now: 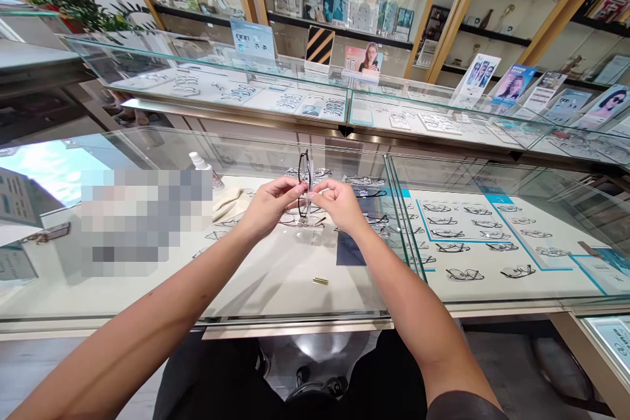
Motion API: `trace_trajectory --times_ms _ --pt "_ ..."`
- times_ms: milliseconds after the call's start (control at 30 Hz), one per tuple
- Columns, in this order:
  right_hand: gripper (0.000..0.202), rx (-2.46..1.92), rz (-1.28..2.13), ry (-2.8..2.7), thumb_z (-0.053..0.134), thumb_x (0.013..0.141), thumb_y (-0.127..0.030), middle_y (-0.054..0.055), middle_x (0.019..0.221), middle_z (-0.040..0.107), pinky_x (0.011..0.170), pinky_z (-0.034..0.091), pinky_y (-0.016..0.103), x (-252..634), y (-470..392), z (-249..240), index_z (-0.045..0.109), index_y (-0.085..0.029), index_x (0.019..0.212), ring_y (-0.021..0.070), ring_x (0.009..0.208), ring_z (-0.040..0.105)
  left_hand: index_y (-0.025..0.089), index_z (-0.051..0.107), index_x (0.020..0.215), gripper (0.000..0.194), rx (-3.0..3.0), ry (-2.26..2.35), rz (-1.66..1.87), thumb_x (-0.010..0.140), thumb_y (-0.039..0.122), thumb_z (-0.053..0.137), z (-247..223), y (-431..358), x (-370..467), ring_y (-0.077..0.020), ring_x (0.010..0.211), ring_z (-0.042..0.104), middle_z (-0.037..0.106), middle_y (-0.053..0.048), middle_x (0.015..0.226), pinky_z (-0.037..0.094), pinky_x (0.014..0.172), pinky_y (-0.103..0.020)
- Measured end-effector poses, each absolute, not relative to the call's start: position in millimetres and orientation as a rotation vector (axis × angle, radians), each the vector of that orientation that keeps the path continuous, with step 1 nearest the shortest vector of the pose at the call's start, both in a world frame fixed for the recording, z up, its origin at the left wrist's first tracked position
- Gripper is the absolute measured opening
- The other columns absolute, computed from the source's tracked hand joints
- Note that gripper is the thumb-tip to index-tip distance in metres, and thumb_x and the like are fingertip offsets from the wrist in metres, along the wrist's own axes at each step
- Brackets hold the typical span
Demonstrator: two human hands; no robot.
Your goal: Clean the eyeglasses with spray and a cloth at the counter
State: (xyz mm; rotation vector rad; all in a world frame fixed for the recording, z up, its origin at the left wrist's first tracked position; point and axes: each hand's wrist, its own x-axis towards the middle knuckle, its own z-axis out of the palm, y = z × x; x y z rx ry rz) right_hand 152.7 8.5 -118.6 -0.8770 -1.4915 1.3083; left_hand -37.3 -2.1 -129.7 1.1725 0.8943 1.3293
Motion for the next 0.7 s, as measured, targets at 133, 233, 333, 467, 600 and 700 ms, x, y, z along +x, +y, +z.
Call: trace_trajectory --times_ms 133,233,333,467,600,700 --pt "0.051 -0.891 1.301 -1.484 0.092 0.069 -0.063 -0.014 0.048 0.03 0.054 0.014 0.028 153 9 -118 0.066 -0.021 0.08 0.0066 0.049 0.018 0.023 0.08 0.096 0.045 1.168 0.864 1.268 0.071 0.055 0.099 -131 -1 -38 -0.0173 0.093 0.069 0.076 -0.005 0.11 0.065 0.083 -0.033" --pt "0.052 -0.9 1.298 -1.491 0.092 0.069 -0.064 -0.015 0.048 0.03 0.055 0.014 0.028 154 8 -116 0.066 -0.021 0.081 0.0067 0.05 0.017 0.022 0.079 0.094 0.046 1.153 0.872 1.273 0.07 0.057 0.099 -129 -2 -37 -0.018 0.093 0.069 0.076 -0.005 0.111 0.067 0.083 -0.035" --pt "0.051 -0.896 1.293 -1.496 0.091 0.069 -0.064 -0.015 0.048 0.029 0.056 0.013 0.028 155 8 -114 0.067 -0.021 0.082 0.007 0.05 0.016 0.021 0.079 0.092 0.048 1.141 0.89 1.301 0.069 0.058 0.099 -127 -2 -38 -0.0208 0.1 0.069 0.076 -0.006 0.108 0.068 0.086 -0.038" --pt "0.043 -0.908 1.257 -1.493 0.089 0.074 -0.057 -0.014 0.05 0.029 0.056 0.014 0.029 159 12 -116 0.068 -0.021 0.083 0.008 0.051 0.017 0.02 0.079 0.092 0.048 1.162 0.914 1.328 0.07 0.058 0.098 -124 -2 -39 -0.0229 0.106 0.069 0.075 -0.006 0.105 0.068 0.086 -0.037" --pt "0.027 -0.98 1.079 -1.502 0.079 0.083 -0.046 -0.013 0.054 0.027 0.056 0.019 0.029 166 17 -118 0.067 -0.022 0.083 0.0096 0.052 0.02 0.02 0.08 0.092 0.05 1.183 0.956 1.354 0.069 0.06 0.098 -123 -1 -40 -0.0218 0.102 0.068 0.076 -0.007 0.104 0.067 0.085 -0.037" --pt "0.018 -1.094 0.794 -1.538 0.071 0.089 -0.04 -0.011 0.055 0.028 0.058 0.026 0.029 174 17 -116 0.065 -0.024 0.085 0.0116 0.052 0.027 0.019 0.08 0.091 0.052 1.208 1.0 1.371 0.069 0.063 0.097 -124 1 -41 -0.0224 0.1 0.067 0.075 -0.008 0.101 0.067 0.084 -0.038"
